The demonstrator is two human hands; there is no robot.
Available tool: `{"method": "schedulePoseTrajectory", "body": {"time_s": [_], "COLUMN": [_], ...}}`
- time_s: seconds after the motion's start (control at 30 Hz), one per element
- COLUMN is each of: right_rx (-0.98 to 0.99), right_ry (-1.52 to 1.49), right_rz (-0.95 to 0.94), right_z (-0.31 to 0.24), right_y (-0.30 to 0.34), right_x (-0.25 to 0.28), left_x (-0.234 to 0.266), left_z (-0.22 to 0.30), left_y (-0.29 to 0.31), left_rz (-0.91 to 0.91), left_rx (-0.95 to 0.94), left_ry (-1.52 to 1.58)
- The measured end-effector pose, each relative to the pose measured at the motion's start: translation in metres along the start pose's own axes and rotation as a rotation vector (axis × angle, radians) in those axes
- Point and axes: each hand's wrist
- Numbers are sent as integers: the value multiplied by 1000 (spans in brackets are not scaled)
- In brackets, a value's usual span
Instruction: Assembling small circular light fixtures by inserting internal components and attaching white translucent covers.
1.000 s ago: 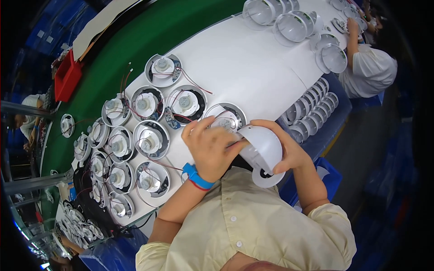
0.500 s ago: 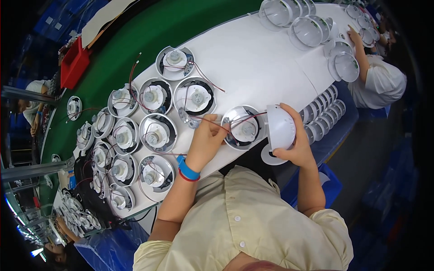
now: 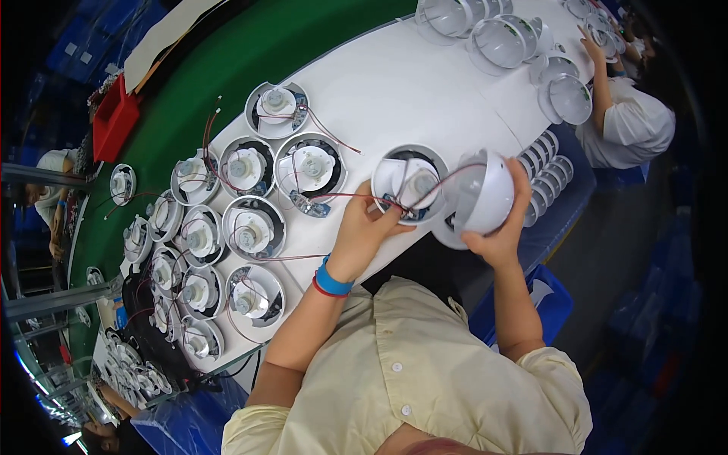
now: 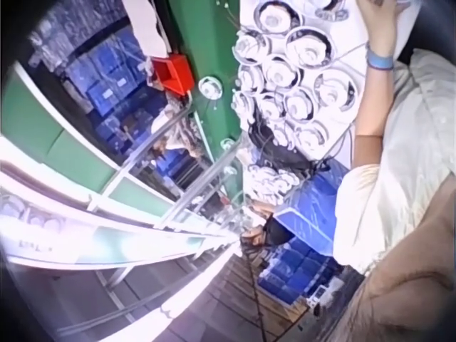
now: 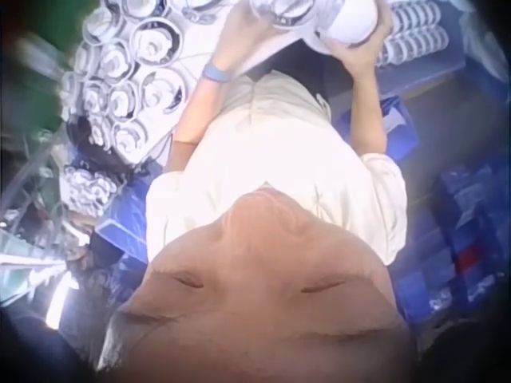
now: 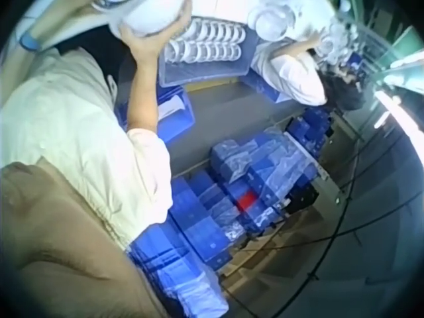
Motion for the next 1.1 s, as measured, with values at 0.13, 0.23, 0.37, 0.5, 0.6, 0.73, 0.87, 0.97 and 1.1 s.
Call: {"method": "schedulePoseTrajectory", "body": {"time_s": [0.13,0.23,0.37,0.5,0.6,0.73,0.87,0.97,1.1], "right_rx": [571,469,355,98,-51,-117,-161,161,399], "right_ry": [635,531,641,317,179,97,150,474,675], "right_rz": [61,3,130,-15,-6,33,-64,-154,-207], "right_z": [35,46,28,-12,-12,-9,-10,-10,-14], "right_y": [-46,-61,-30,15,16,14,10,-3,-18], "right_x": [4,-3,-16,-55,-74,-77,-74,-62,-58], "left_x": [-9,-12,-7,-4,-6,-1,0,-3,-6], "left_z": [6,7,-5,-26,-28,-31,-34,-29,-27], "left_y": [-14,-18,-14,-14,-15,-15,-16,-15,-15], "left_rz": [104,128,171,151,158,176,201,185,192], "left_rx": [-43,-88,-177,-270,-295,-316,-339,-311,-317], "left_ry": [82,77,26,-34,-75,-86,-55,-21,3]}}
Point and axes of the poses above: each hand's wrist, its own y-axis away from the middle knuckle, its own x-axis out of the back of the hand, z = x × y, and after that the axes turned 2 degrees about y, right-handed
